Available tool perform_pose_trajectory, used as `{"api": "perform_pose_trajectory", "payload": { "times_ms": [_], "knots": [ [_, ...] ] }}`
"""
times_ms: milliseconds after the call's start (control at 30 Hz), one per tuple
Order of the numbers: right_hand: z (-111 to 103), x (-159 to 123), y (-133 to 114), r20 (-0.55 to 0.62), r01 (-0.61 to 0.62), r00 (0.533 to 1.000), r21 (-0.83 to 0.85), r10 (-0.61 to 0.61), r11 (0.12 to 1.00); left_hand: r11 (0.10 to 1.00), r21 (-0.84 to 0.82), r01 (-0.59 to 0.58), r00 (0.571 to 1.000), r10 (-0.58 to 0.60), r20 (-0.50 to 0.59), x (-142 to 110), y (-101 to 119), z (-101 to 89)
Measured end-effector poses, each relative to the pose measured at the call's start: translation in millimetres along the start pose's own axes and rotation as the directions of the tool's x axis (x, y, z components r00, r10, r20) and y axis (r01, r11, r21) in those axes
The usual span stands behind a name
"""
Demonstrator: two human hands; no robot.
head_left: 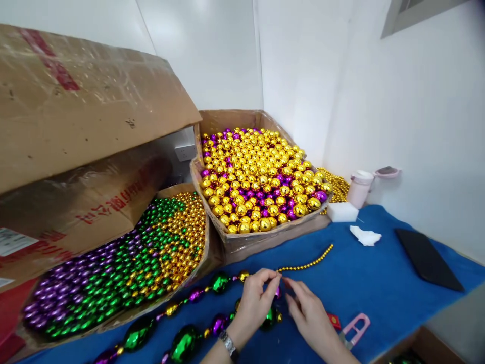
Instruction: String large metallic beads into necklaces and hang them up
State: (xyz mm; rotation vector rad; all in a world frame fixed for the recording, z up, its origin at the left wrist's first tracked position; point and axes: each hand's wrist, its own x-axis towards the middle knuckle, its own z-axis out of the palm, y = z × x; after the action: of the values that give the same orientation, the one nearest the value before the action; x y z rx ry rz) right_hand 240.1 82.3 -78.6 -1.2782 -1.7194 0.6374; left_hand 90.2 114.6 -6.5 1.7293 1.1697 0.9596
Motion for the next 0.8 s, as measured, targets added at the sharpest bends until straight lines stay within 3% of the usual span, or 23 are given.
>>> {"api": "perform_pose_trajectory", "payload": {
  "times_ms": [133,267,367,500,633,800],
  "knots": [
    [-23.9,7.8,-7.4,0.006,-0.02,1.0,0.006,0.02,1.0,1.0,0.013,0.006,0.999,-0.006,0.034,-1.8,-10.8,5.0],
    [-26.5,17.5,-29.0,0.025,0.003,1.0,0.058,-0.004,0.998,0.999,0.033,-0.009,0.997,0.006,0.074,-4.8,-12.7,8.5],
    [-30.2,24.0,-33.5,-0.024,-0.004,1.0,0.091,0.006,0.996,0.998,0.058,-0.022,0.996,0.017,0.09,-5.1,-14.7,10.6],
    [-55.7,33.6,-14.1,-0.18,-0.105,0.975,0.128,0.127,0.986,0.996,0.089,-0.019,0.995,0.01,0.098,-1.4,-21.9,11.5],
    [-87.1,40.0,16.1,-0.327,-0.21,0.91,0.168,0.255,0.963,0.996,0.086,-0.003,0.995,-0.006,0.102,3.6,-30.0,10.3],
    [-119.1,39.3,55.5,-0.365,-0.314,0.873,0.089,0.324,0.945,0.998,0.053,0.021,0.994,-0.026,0.109,5.8,-31.2,8.8]
  ]
}}
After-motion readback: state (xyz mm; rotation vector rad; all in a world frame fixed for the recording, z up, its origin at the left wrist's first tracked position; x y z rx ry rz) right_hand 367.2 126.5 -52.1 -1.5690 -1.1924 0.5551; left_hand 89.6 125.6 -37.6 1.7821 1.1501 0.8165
